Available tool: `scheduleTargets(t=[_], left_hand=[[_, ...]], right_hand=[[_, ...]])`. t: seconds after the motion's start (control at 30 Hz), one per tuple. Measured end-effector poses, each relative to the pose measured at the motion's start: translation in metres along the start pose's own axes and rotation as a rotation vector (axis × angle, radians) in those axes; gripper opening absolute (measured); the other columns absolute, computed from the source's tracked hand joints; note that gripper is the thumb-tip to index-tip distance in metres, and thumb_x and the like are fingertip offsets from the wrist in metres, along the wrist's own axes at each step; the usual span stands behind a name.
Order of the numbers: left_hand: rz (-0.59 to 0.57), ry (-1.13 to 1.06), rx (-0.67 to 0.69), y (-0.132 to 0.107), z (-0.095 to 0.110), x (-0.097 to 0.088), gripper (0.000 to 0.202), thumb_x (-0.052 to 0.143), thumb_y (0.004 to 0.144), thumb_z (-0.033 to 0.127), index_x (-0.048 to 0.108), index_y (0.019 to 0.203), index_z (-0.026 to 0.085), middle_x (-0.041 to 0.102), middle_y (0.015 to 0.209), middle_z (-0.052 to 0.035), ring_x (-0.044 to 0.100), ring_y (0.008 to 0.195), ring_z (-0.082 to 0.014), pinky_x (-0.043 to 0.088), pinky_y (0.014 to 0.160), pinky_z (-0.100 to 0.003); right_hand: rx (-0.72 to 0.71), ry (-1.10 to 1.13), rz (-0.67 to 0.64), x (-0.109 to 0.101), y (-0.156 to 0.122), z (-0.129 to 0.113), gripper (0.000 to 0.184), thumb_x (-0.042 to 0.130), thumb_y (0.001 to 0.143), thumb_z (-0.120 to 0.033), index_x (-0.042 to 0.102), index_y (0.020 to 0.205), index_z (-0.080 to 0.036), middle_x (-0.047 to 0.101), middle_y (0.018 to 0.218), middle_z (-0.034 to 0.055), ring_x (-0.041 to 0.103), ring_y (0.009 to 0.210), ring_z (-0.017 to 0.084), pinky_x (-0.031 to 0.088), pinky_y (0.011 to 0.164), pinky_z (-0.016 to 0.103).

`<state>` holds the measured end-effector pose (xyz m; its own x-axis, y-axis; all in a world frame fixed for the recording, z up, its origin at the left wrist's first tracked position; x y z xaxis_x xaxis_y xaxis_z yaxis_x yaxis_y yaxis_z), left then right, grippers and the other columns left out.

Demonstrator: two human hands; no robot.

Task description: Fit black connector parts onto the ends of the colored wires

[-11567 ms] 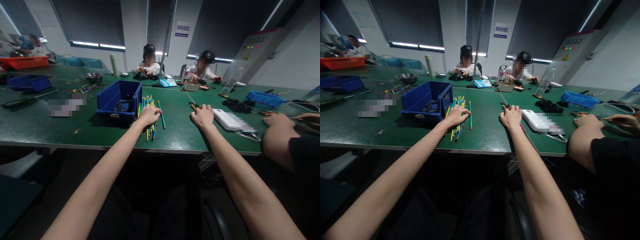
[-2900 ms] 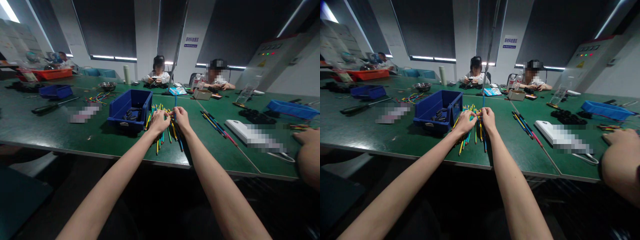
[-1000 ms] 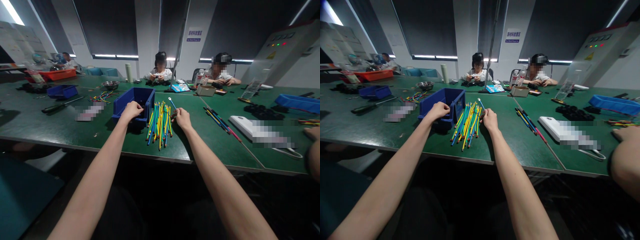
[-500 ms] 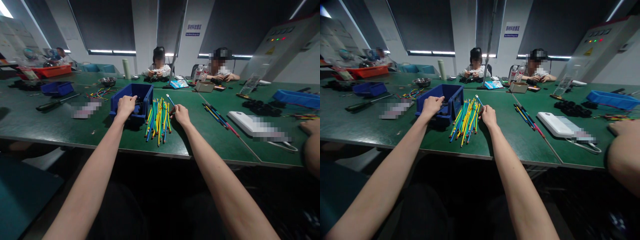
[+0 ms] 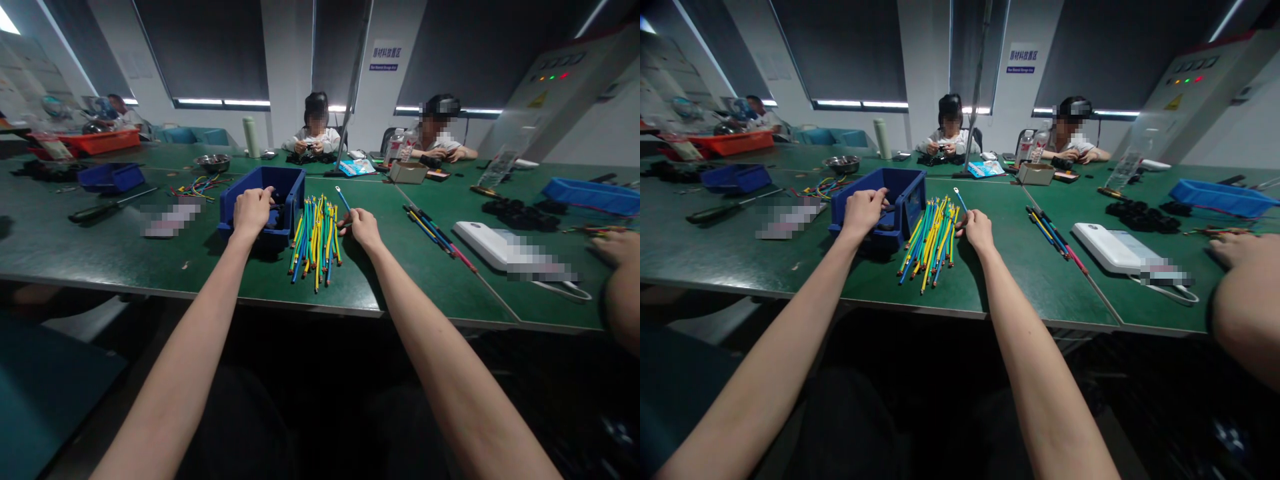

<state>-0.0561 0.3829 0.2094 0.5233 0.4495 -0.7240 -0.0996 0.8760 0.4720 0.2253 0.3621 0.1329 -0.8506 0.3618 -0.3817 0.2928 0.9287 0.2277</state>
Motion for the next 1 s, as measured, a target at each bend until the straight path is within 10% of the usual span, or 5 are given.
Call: scheduleTargets(t=[0.2,0.37,0.53,1.0], left_hand=[[0.272,-0.162,0.389,-0.053,0.056,-0.019,0.034,0.036,0.097,0.037,0.061,0.11,0.018,0.066,0.105,-0.0084,0.056,0.1,-0.0186,0.041,0.091,-0.031],[-0.078,-0.092,0.763,-0.101,0.123,0.041,0.027,0.038,0.095,0.024,0.061,0.106,0.015,0.065,0.103,-0.0119,0.057,0.102,-0.0227,0.04,0.093,-0.036],[-0.226,-0.27,0.581,-0.082,0.124,0.075,0.027,0.036,0.095,0.021,0.062,0.099,0.014,0.067,0.099,-0.0108,0.061,0.095,-0.0196,0.043,0.086,-0.03],[-0.372,-0.493,0.246,-0.064,0.088,0.09,0.034,0.039,0.093,0.03,0.068,0.086,0.014,0.061,0.072,-0.0009,0.054,0.072,-0.0153,0.037,0.066,-0.024]], right_hand=[[-0.068,-0.328,0.221,-0.022,-0.012,-0.021,0.034,0.036,0.093,-0.04,0.063,0.082,-0.023,0.07,0.082,0.0036,0.062,0.081,0.02,0.044,0.075,0.029],[0.079,-0.3,0.368,-0.042,-0.017,-0.01,0.043,0.032,0.09,-0.041,0.064,0.07,-0.021,0.069,0.077,0.0072,0.06,0.076,0.022,0.042,0.07,0.028],[-0.004,-0.397,0.269,-0.053,-0.011,-0.005,0.041,0.036,0.087,-0.035,0.062,0.061,-0.019,0.066,0.067,0.0083,0.059,0.068,0.021,0.039,0.065,0.026],[-0.263,-0.698,0.288,-0.054,-0.021,-0.019,0.041,0.039,0.088,-0.033,0.069,0.066,-0.015,0.067,0.066,0.0087,0.058,0.064,0.019,0.033,0.064,0.027]])
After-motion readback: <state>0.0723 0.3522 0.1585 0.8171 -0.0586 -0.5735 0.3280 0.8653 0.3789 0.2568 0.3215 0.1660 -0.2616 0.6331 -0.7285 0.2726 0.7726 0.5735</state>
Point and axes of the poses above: each hand's wrist, its own y-axis towards the middle knuckle, its own x-axis out of the palm, z = x × y, the point moved 7 cm from there along y, towards the middle knuckle
